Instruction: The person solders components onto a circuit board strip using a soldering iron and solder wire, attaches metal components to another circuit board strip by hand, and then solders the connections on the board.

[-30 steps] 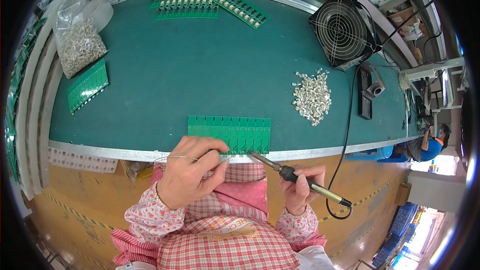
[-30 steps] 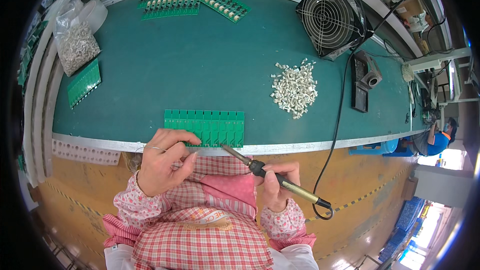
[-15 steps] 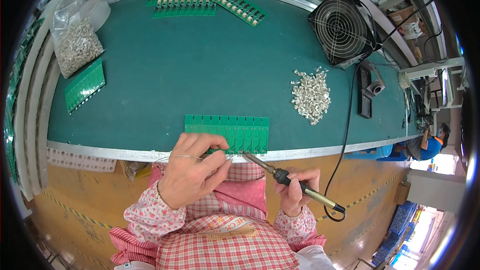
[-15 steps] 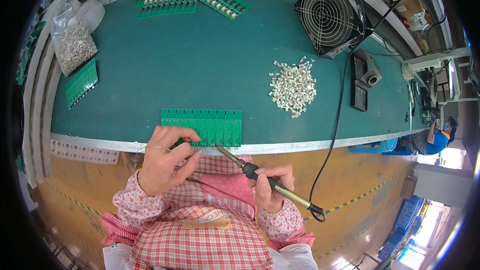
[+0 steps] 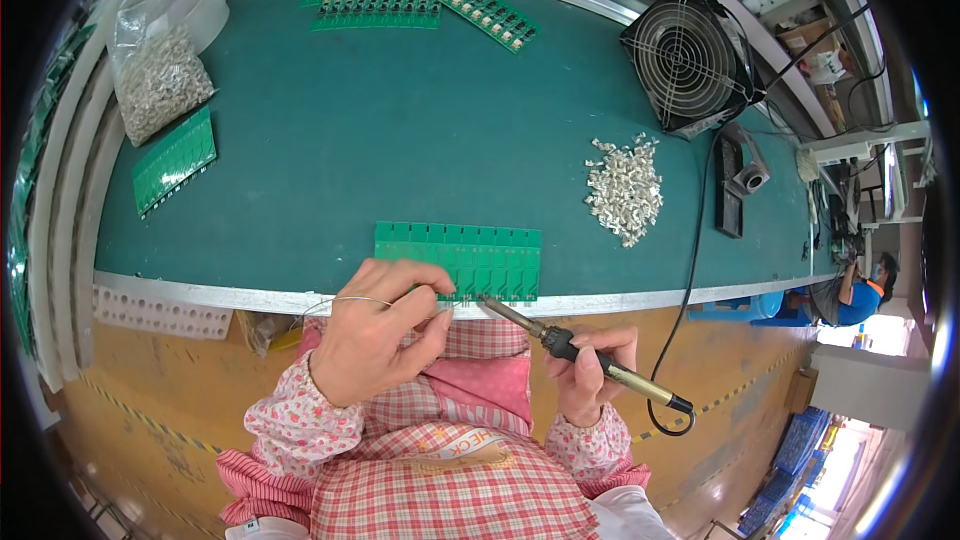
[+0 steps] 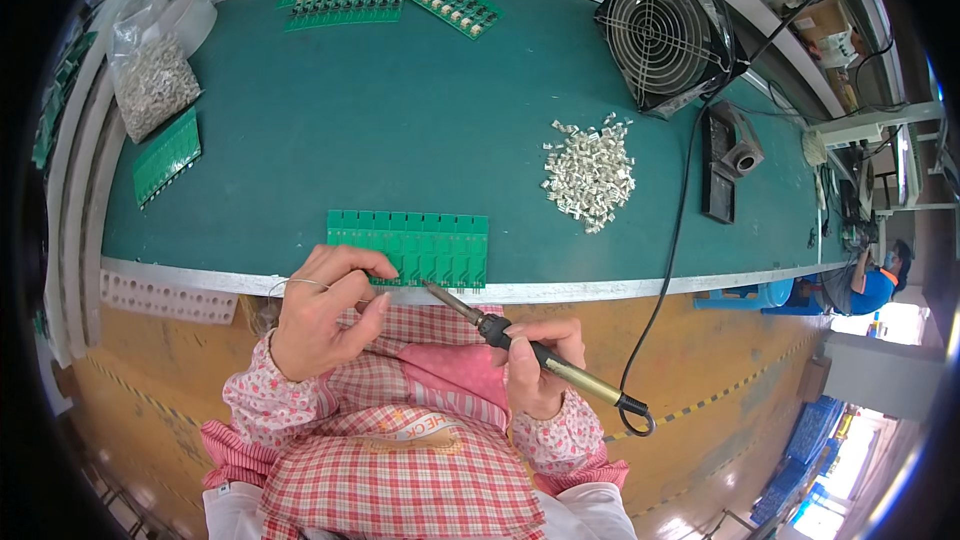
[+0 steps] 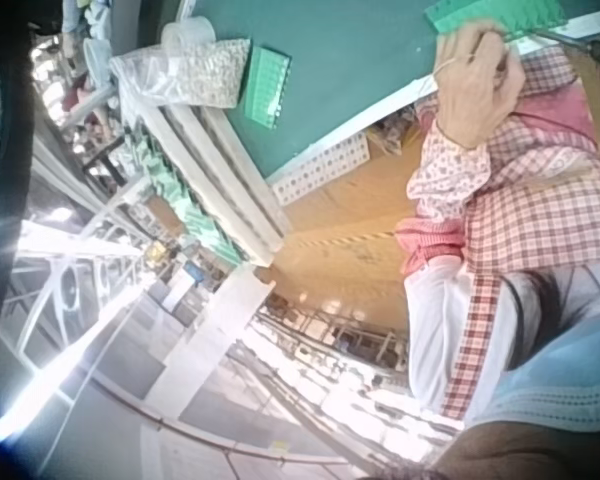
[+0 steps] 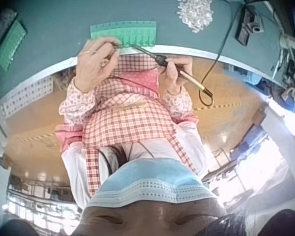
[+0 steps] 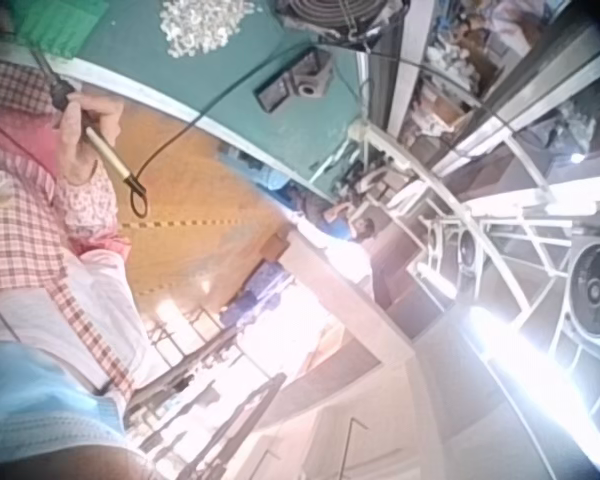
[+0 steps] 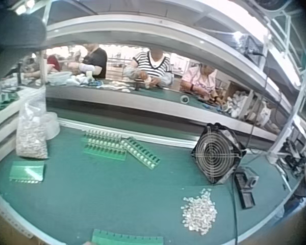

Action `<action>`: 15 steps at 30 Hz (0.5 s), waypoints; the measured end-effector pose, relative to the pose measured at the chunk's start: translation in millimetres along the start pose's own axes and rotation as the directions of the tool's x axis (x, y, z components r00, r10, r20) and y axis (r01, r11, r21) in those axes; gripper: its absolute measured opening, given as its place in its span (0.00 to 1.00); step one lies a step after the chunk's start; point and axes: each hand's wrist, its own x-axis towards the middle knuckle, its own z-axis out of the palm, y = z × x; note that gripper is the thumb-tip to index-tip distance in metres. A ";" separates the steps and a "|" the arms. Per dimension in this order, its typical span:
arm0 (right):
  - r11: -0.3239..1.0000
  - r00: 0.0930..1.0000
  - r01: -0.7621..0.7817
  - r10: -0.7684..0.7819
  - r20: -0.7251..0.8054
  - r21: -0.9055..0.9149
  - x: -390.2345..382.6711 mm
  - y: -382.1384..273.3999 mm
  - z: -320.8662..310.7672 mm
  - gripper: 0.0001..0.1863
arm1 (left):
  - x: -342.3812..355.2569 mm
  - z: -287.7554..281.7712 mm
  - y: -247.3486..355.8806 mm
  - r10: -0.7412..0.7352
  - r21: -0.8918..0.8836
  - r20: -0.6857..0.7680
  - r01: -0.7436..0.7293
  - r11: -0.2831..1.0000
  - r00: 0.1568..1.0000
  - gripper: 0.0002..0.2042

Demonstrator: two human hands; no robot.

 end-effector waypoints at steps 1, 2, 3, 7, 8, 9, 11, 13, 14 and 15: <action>1.000 1.000 0.001 -0.001 0.022 0.008 0.9 0.4 -0.1 0.08 | -0.3 0.4 -0.4 0.007 0.004 -0.004 -0.007 1.000 1.000 0.08; 1.000 0.999 0.001 -0.002 0.043 0.017 1.6 0.9 -0.1 0.07 | -0.4 0.5 -0.6 0.015 0.009 -0.008 -0.015 1.000 1.000 0.08; 1.000 0.999 -0.001 0.000 0.044 0.017 1.6 1.6 -0.1 0.07 | -0.4 0.7 -0.7 0.013 0.009 -0.009 -0.013 1.000 1.000 0.08; 1.000 0.999 0.010 -0.009 0.036 -0.025 3.2 0.2 7.3 0.07 | 0.3 2.2 -0.4 0.017 0.020 0.000 -0.017 1.000 1.000 0.08; 0.997 1.000 0.006 -0.006 0.001 -0.075 3.7 -0.6 9.6 0.08 | 0.3 2.8 -0.4 0.020 0.023 -0.001 -0.020 1.000 1.000 0.08; 0.997 1.000 0.005 -0.005 0.002 -0.077 3.2 0.4 7.1 0.08 | 0.4 2.7 -0.4 0.020 0.021 -0.002 -0.020 1.000 1.000 0.08; 0.999 0.996 0.039 -0.040 0.085 0.021 1.3 3.0 -0.1 0.05 | 0.3 2.5 -0.2 0.023 0.025 0.000 -0.023 0.999 1.000 0.08; 0.999 0.997 0.031 -0.033 0.076 0.029 1.4 2.7 0.5 0.06 | 0.4 2.3 -0.2 0.021 0.025 0.003 -0.022 0.999 1.000 0.08; 0.999 0.997 0.023 -0.025 0.066 0.037 1.4 2.3 0.7 0.06 | 0.3 2.3 -0.1 0.020 0.025 0.006 -0.021 0.999 1.000 0.08; 0.999 0.997 0.024 -0.026 0.067 0.037 1.3 1.6 1.0 0.06 | 0.3 2.5 -0.1 0.021 0.025 0.005 -0.021 0.999 1.000 0.08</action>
